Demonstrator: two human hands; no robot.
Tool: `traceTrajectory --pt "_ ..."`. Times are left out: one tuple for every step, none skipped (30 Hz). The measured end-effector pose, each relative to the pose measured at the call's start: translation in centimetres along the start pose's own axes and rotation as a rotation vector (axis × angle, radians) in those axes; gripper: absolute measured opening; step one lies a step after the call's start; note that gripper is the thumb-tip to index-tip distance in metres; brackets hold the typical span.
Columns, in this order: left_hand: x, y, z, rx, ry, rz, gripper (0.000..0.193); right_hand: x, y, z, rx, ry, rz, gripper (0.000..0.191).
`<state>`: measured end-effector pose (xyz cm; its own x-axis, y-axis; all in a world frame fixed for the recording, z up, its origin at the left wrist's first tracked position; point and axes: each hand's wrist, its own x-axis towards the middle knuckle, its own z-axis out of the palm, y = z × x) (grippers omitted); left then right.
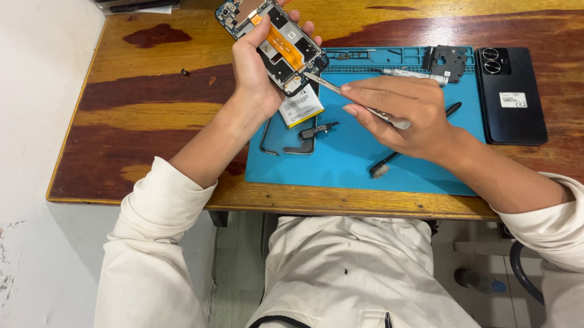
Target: The person disassembles a smartphone by removing screws and detaching internal components. They use a screwdriver and tweezers to remove the battery, camera module, and other small parts, placing them on a blue mat.
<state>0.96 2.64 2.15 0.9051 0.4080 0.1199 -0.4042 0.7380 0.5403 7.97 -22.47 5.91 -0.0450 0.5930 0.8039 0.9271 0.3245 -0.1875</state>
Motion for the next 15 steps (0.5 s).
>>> traceTrajectory --pt "-0.03 -0.02 -0.05 0.003 -0.009 0.003 0.036 -0.02 -0.05 -0.03 -0.007 0.005 -0.004 0.022" --pt "-0.06 0.0 -0.1 0.006 -0.017 0.006 0.036 -0.01 -0.09 -0.04 -0.013 0.012 -0.007 0.022" --pt "-0.04 -0.02 -0.12 0.009 -0.027 0.009 0.036 0.01 -0.12 -0.09 -0.02 0.018 -0.01 0.022" --pt "-0.03 -0.04 -0.15 0.009 -0.026 0.009 0.035 0.04 -0.15 -0.13 -0.019 0.014 -0.011 0.022" --pt "-0.01 -0.04 -0.18 0.01 -0.026 0.009 0.035 0.07 -0.16 -0.13 -0.018 0.011 -0.011 0.022" --pt "0.03 -0.01 -0.2 0.011 -0.027 0.01 0.035 0.11 -0.17 -0.15 -0.018 0.008 -0.012 0.022" --pt "0.04 0.02 -0.22 0.014 -0.033 0.013 0.035 0.16 -0.18 -0.14 -0.013 0.004 -0.01 0.022" --pt "0.02 0.03 -0.24 0.016 -0.039 0.014 0.035 0.21 -0.19 -0.13 -0.007 -0.001 -0.007 0.023" --pt "0.02 0.0 -0.25 0.019 -0.046 0.015 0.035 0.23 -0.21 -0.16 -0.003 -0.005 -0.003 0.023" --pt "0.04 0.01 -0.25 0.017 -0.044 0.012 0.035 0.26 -0.24 -0.17 -0.008 -0.006 -0.003 0.023" --pt "0.02 0.02 -0.27 0.015 -0.04 0.01 0.035 0.26 -0.26 -0.19 -0.012 -0.008 -0.003 0.024" --pt "-0.03 0.05 -0.3 0.013 -0.036 0.009 0.035 0.26 -0.3 -0.2 -0.015 -0.009 -0.004 0.024" --pt "-0.05 0.04 -0.32 0.011 -0.035 0.009 0.035 0.25 -0.33 -0.19 -0.012 -0.01 -0.002 0.024" --pt "-0.03 0.04 -0.31 0.01 -0.037 0.009 0.035 0.25 -0.36 -0.17 -0.011 -0.009 -0.001 0.024" --pt "0.0 0.02 -0.3 0.008 -0.038 0.009 0.035 0.24 -0.37 -0.16 -0.009 -0.009 0.0 0.024"
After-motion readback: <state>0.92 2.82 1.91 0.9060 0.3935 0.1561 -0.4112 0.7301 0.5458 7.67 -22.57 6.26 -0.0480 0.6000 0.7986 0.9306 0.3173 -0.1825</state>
